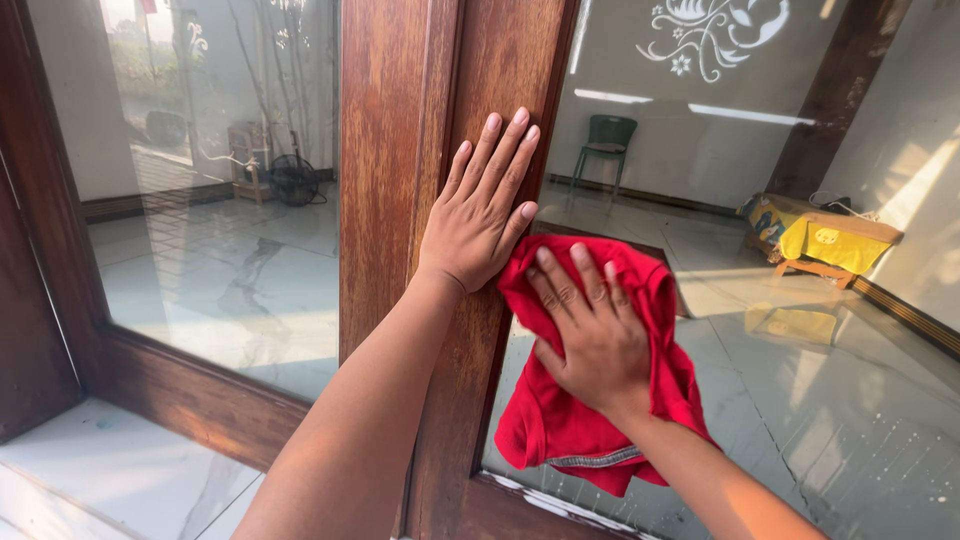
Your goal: The person cleans a glass door, wiping down the glass pane and wooden frame with a cloth by hand.
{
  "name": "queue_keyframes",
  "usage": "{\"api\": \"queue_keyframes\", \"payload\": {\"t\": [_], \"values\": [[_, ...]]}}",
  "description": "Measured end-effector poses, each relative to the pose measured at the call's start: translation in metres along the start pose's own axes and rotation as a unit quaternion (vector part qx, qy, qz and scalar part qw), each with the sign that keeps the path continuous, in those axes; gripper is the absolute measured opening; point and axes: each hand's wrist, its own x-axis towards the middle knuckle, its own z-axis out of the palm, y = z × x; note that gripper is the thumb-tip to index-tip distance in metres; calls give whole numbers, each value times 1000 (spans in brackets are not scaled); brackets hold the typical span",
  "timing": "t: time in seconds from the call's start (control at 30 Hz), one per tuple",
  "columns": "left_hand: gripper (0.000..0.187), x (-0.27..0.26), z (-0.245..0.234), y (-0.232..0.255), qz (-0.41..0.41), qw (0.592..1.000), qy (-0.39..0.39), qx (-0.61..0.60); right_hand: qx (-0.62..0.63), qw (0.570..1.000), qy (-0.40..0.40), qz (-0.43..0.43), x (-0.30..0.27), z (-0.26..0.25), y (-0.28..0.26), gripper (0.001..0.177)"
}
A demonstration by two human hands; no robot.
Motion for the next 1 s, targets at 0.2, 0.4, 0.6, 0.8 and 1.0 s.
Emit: {"api": "queue_keyframes", "payload": {"t": [0.2,0.4,0.6,0.8,1.0], "values": [[66,-20,-3,3,-3,999,-36,23,57,990,-119,-42,-61,13,-27,88],[67,-44,-7,-2,23,998,-50,2,41,995,-75,-59,-35,3,-3,80],[65,-72,-1,-2,8,998,-59,-5,13,996,-43,74,-31,16,-32,77],[66,-73,4,-9,22,998,-50,-11,31,989,-133,65,-99,43,-79,80],[67,-79,2,-15,46,998,-50,-18,19,985,-156,68,-88,40,-74,78]]}}
